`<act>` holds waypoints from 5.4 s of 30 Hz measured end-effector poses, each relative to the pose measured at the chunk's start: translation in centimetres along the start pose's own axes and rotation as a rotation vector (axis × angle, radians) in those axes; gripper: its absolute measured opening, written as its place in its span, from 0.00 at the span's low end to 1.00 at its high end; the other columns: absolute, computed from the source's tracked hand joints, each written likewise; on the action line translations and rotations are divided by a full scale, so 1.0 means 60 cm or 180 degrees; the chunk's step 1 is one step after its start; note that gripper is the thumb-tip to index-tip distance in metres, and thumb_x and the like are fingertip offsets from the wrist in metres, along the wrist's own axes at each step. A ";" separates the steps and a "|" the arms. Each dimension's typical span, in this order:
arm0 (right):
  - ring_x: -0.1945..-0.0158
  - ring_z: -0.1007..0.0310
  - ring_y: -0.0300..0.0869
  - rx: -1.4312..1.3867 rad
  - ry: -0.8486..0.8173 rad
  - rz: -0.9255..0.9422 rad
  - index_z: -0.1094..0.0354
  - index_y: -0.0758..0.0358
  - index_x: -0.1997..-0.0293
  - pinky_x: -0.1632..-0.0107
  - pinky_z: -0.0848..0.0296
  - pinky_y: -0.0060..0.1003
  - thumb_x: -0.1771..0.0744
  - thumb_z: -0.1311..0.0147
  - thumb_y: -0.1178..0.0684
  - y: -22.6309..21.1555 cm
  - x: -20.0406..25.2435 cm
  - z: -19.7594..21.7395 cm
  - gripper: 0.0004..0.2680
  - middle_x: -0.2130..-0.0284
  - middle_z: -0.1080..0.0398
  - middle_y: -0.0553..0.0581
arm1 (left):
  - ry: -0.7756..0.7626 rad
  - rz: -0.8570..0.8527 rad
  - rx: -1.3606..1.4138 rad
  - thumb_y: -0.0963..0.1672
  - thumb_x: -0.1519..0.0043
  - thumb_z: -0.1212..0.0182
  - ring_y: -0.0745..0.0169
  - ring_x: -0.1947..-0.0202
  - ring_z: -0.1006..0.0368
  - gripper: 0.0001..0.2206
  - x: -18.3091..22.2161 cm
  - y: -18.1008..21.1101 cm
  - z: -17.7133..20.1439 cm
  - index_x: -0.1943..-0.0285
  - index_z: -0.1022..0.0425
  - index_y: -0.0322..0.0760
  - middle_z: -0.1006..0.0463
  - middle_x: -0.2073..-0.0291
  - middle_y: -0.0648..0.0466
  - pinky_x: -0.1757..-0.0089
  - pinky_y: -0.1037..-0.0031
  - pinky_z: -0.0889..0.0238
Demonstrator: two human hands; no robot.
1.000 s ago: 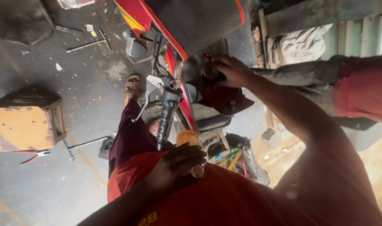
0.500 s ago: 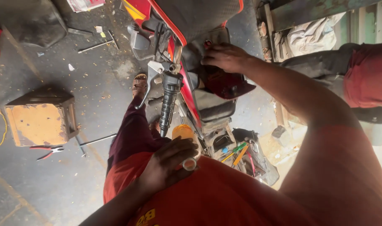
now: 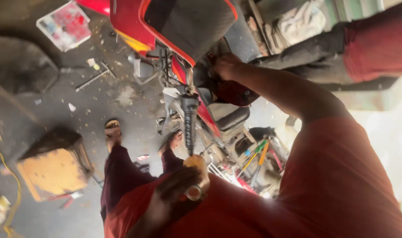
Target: The person is servicing a motorcycle, including pouring fluid and inspecting engine components.
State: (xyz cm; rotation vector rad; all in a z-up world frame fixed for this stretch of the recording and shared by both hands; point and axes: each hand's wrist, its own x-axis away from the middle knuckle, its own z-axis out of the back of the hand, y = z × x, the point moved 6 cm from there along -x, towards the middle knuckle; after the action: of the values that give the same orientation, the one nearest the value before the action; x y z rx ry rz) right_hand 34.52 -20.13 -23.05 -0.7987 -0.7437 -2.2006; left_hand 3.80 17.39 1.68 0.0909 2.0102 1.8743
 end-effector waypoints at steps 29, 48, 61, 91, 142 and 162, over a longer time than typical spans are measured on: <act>0.33 0.33 0.51 -0.6048 0.4334 -0.2930 0.45 0.60 0.34 0.33 0.32 0.48 0.44 0.27 0.60 -0.791 0.415 0.005 0.33 0.38 0.34 0.62 | -0.2374 -0.1447 -0.0396 0.45 0.43 0.29 0.33 0.41 0.34 0.28 0.035 -0.244 -0.031 0.37 0.36 0.27 0.31 0.44 0.37 0.38 0.42 0.44; 0.38 0.27 0.47 -0.4196 0.5851 -0.4215 0.42 0.67 0.37 0.35 0.27 0.44 0.40 0.28 0.50 -0.871 0.106 -0.335 0.29 0.44 0.29 0.61 | -0.1380 -0.0165 -0.0135 0.50 0.33 0.38 0.68 0.69 0.23 0.14 -0.191 -0.999 -0.187 0.55 0.23 0.35 0.18 0.68 0.56 0.62 0.73 0.30; 0.41 0.26 0.45 -0.4600 0.5340 -0.4301 0.42 0.67 0.37 0.39 0.25 0.42 0.43 0.26 0.52 -0.887 0.047 -0.372 0.31 0.44 0.28 0.60 | -0.1595 0.0457 -0.0023 0.54 0.36 0.40 0.71 0.75 0.25 0.18 -0.139 -1.015 -0.272 0.49 0.20 0.41 0.19 0.71 0.59 0.71 0.78 0.33; 0.42 0.27 0.43 -0.5107 0.5364 -0.4088 0.42 0.64 0.38 0.41 0.25 0.41 0.43 0.27 0.56 -0.912 -0.012 -0.416 0.29 0.45 0.29 0.58 | -0.1163 0.0439 -0.1188 0.55 0.39 0.35 0.55 0.69 0.23 0.19 -0.255 -1.025 -0.085 0.64 0.25 0.38 0.22 0.65 0.55 0.66 0.60 0.28; 0.44 0.26 0.43 -0.5674 0.4819 -0.4175 0.42 0.62 0.38 0.42 0.25 0.41 0.44 0.26 0.55 -0.912 -0.178 -0.531 0.30 0.49 0.27 0.57 | -0.1304 -0.2268 -0.2174 0.44 0.36 0.34 0.46 0.63 0.19 0.10 -0.158 -0.891 -0.174 0.53 0.29 0.38 0.20 0.61 0.49 0.63 0.58 0.28; 0.43 0.25 0.47 -0.5068 0.4526 -0.4617 0.42 0.62 0.38 0.41 0.27 0.43 0.43 0.26 0.47 -0.893 -0.166 -0.521 0.31 0.48 0.26 0.60 | -0.1918 -0.1208 -0.2350 0.49 0.36 0.37 0.48 0.62 0.19 0.09 -0.149 -0.984 -0.183 0.55 0.22 0.42 0.16 0.61 0.50 0.61 0.56 0.29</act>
State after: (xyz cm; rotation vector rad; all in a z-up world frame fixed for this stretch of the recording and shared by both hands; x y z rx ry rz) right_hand -9.55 -4.94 -65.20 1.3615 1.8637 -3.2057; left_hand 21.09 -1.85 -53.21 0.0531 0.8152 1.9056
